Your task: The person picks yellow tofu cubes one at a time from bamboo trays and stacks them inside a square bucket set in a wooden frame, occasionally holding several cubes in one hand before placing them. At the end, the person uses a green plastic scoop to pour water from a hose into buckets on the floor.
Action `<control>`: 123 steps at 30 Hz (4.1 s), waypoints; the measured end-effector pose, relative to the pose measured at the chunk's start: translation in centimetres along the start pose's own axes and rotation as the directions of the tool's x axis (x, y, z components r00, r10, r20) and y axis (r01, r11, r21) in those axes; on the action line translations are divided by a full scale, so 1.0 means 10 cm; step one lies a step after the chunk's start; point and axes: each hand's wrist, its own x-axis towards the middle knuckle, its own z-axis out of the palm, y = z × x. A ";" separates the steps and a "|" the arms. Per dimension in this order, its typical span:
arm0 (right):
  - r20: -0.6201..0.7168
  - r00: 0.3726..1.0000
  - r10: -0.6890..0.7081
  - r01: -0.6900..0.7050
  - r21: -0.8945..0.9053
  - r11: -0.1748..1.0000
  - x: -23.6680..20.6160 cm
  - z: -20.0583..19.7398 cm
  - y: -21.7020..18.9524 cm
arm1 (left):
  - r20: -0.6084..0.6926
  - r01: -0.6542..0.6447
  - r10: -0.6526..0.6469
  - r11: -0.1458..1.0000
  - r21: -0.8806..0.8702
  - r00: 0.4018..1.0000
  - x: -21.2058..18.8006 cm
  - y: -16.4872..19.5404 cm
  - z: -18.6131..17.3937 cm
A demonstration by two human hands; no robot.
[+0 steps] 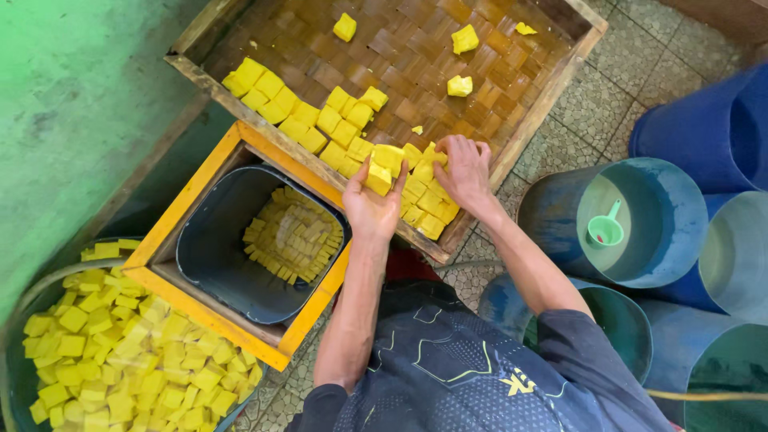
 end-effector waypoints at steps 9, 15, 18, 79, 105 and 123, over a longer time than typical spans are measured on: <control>-0.163 0.977 -0.133 0.196 0.467 0.862 -0.08 -0.65 -1.04 | 0.189 -0.078 0.097 0.991 -0.106 0.977 0.14 0.04 -0.05; -0.165 0.940 -0.300 0.325 0.157 0.933 0.00 -0.63 -1.51 | 0.271 -0.119 0.145 0.987 -0.112 0.951 0.02 0.04 0.05; -0.128 0.916 -0.379 0.394 0.117 0.912 -0.01 -0.54 -1.61 | 0.299 -0.204 0.212 0.977 -0.057 0.931 -0.06 0.11 0.05; -0.032 0.994 -0.102 0.083 -0.368 0.926 -0.25 -0.28 0.24 | 0.764 -0.531 0.118 -0.652 0.541 0.634 -0.33 0.84 0.07; -0.139 0.980 -0.146 0.107 -0.259 0.960 -0.48 -0.21 -0.18 | 0.139 -0.183 0.193 0.232 0.955 0.971 0.21 -0.12 -0.19; -0.367 0.918 -0.148 0.114 -0.112 0.987 1.26 0.88 -0.44 | -0.003 -0.273 0.274 0.959 0.082 0.962 -0.18 0.48 -0.03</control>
